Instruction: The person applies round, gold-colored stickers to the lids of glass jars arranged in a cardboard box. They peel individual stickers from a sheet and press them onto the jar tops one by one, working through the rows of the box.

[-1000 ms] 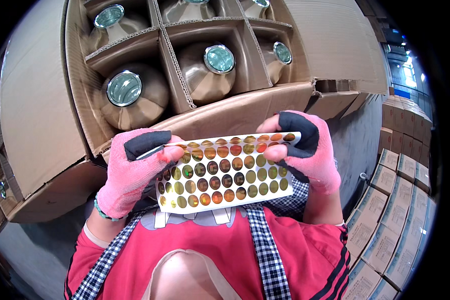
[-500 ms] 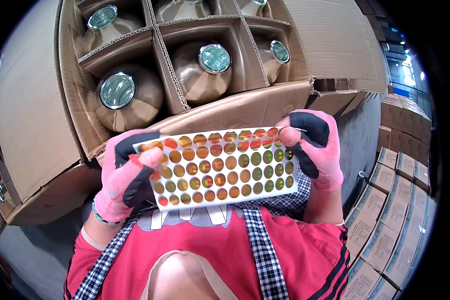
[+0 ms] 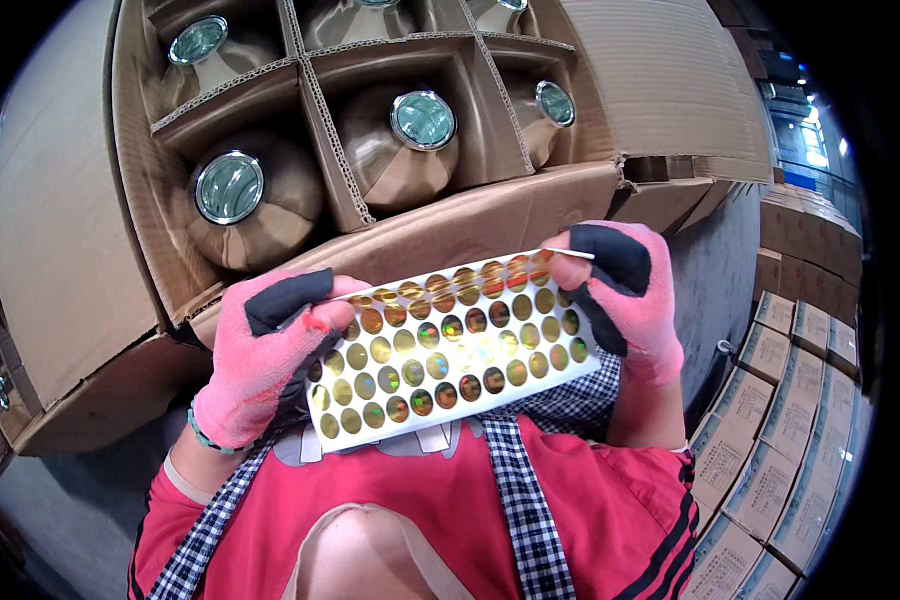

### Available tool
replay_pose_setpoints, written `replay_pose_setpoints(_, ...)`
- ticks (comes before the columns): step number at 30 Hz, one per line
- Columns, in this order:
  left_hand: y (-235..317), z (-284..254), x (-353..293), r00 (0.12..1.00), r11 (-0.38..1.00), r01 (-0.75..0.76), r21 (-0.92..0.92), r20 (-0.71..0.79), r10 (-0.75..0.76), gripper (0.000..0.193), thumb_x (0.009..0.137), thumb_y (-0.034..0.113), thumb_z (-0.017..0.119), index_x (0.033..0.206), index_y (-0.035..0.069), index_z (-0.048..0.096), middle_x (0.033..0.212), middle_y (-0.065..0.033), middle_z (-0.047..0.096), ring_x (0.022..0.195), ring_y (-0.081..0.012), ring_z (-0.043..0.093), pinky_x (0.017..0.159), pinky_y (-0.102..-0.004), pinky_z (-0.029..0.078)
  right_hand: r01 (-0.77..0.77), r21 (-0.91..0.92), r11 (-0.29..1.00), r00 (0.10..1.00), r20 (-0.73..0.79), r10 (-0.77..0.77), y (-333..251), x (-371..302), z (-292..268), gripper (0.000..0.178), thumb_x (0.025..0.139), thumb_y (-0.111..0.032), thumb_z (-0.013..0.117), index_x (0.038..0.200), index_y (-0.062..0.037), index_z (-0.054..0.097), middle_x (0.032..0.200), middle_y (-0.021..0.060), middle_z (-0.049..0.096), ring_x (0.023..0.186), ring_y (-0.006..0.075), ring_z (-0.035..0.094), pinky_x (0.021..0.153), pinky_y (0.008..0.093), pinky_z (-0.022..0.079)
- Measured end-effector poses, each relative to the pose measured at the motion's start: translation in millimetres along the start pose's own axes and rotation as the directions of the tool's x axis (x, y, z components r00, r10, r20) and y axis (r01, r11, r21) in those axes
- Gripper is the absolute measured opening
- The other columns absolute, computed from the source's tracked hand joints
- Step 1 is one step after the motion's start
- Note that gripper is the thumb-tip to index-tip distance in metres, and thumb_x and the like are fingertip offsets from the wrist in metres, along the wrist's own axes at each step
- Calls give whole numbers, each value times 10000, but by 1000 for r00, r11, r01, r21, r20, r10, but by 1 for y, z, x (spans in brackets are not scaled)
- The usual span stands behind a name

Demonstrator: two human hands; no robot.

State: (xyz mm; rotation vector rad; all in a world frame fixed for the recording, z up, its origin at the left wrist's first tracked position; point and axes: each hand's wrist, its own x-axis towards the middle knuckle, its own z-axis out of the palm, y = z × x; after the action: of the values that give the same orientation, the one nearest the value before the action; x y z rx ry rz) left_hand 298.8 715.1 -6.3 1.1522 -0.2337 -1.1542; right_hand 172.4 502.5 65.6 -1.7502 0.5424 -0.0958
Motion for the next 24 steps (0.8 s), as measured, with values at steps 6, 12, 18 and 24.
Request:
replay_pose_setpoints(6,-3,-4,-1,994,985,-67,158,-73,79,248,757,150,607,897,-55,604,762,-29,585,683,-43,504,602,-174,404,32,50,998,996,-85,-28,7,3,-5,154,713,7,551,853,65,577,789,79,612,732,96,550,679,218,450)
replay_pose_setpoints(12,1,-2,-3,995,992,-57,110,-77,66,233,757,136,599,892,-54,599,778,-32,592,671,-44,500,595,-172,397,112,-67,991,988,-102,-118,14,1,-7,242,689,44,541,929,73,557,867,92,602,787,104,552,733,235,452)
replay_pose_setpoints(18,-4,-5,-4,990,991,-89,95,-100,99,217,760,120,593,889,-54,597,794,-43,600,692,-42,502,599,-175,399,368,-579,727,914,80,-399,0,14,1,261,645,12,605,900,-43,596,818,87,590,766,219,577,675,277,452)
replay_pose_setpoints(24,-5,-4,-5,988,986,-101,130,-104,115,189,764,91,584,891,-48,601,780,-38,597,688,-43,500,603,-170,399,521,-724,452,819,277,-502,-5,15,4,164,611,27,619,765,-14,581,800,93,606,737,228,574,703,304,458)
